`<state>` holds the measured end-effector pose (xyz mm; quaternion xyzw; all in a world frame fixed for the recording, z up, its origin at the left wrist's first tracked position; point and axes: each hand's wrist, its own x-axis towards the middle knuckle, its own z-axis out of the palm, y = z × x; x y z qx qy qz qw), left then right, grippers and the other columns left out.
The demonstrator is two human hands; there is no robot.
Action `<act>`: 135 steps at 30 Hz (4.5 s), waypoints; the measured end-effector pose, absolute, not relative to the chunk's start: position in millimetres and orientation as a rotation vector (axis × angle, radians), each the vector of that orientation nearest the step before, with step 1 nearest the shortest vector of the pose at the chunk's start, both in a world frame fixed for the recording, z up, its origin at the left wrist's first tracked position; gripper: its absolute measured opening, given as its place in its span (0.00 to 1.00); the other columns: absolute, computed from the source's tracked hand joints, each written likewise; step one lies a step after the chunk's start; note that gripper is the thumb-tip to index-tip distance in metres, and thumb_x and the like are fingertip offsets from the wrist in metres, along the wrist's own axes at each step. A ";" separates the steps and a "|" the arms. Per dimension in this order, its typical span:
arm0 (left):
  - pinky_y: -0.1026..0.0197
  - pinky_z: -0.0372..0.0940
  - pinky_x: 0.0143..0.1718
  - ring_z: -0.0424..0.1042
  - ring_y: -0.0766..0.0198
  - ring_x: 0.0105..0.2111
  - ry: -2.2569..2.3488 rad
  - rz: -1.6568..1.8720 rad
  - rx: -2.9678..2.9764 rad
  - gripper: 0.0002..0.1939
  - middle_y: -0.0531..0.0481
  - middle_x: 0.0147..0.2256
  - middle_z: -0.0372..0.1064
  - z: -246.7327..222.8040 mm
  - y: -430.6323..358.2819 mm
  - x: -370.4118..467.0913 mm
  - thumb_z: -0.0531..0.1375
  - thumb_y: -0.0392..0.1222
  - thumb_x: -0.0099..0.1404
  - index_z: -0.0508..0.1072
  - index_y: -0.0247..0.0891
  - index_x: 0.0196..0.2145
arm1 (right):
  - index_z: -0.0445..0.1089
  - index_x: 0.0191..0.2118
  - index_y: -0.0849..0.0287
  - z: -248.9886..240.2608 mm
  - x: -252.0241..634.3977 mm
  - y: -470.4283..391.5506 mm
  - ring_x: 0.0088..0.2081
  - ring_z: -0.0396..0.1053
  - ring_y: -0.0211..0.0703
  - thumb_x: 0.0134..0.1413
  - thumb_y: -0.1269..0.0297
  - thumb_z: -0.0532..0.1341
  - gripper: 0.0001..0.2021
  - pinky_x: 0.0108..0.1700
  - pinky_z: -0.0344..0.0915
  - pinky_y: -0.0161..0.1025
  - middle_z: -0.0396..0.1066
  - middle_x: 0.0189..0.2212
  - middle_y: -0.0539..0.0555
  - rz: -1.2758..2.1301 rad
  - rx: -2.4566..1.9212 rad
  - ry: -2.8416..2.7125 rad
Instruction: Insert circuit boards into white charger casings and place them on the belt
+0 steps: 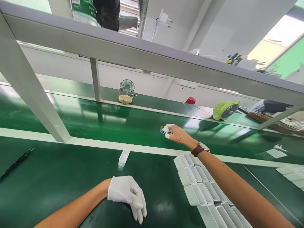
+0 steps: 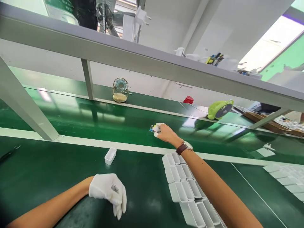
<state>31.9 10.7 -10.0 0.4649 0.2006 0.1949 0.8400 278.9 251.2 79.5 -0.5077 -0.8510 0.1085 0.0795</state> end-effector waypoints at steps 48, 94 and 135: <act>0.49 0.66 0.57 0.72 0.52 0.53 1.546 0.997 1.574 0.32 0.45 0.52 0.72 -7.7 -18.5 1.9 0.67 0.38 0.52 0.66 0.41 0.55 | 0.69 0.49 0.59 -0.5 244.8 19.4 0.54 0.67 0.55 0.59 0.77 0.53 0.15 0.59 0.65 0.56 0.70 0.48 0.62 0.295 -0.619 -2.439; 0.54 0.73 0.44 0.76 0.57 0.43 1.578 1.289 1.902 0.29 0.44 0.47 0.71 -30.9 -34.1 14.0 0.64 0.34 0.54 0.65 0.42 0.55 | 0.62 0.63 0.56 6.5 226.5 7.2 0.56 0.71 0.51 0.60 0.74 0.64 0.27 0.58 0.73 0.51 0.72 0.55 0.63 0.323 -0.481 -2.085; 0.54 0.73 0.47 0.75 0.56 0.48 1.574 1.292 2.044 0.33 0.43 0.50 0.69 -44.3 -33.9 14.8 0.63 0.30 0.57 0.61 0.45 0.59 | 0.59 0.65 0.50 -2.9 224.8 8.0 0.58 0.69 0.52 0.64 0.71 0.59 0.25 0.58 0.73 0.53 0.68 0.60 0.60 0.470 -0.627 -2.323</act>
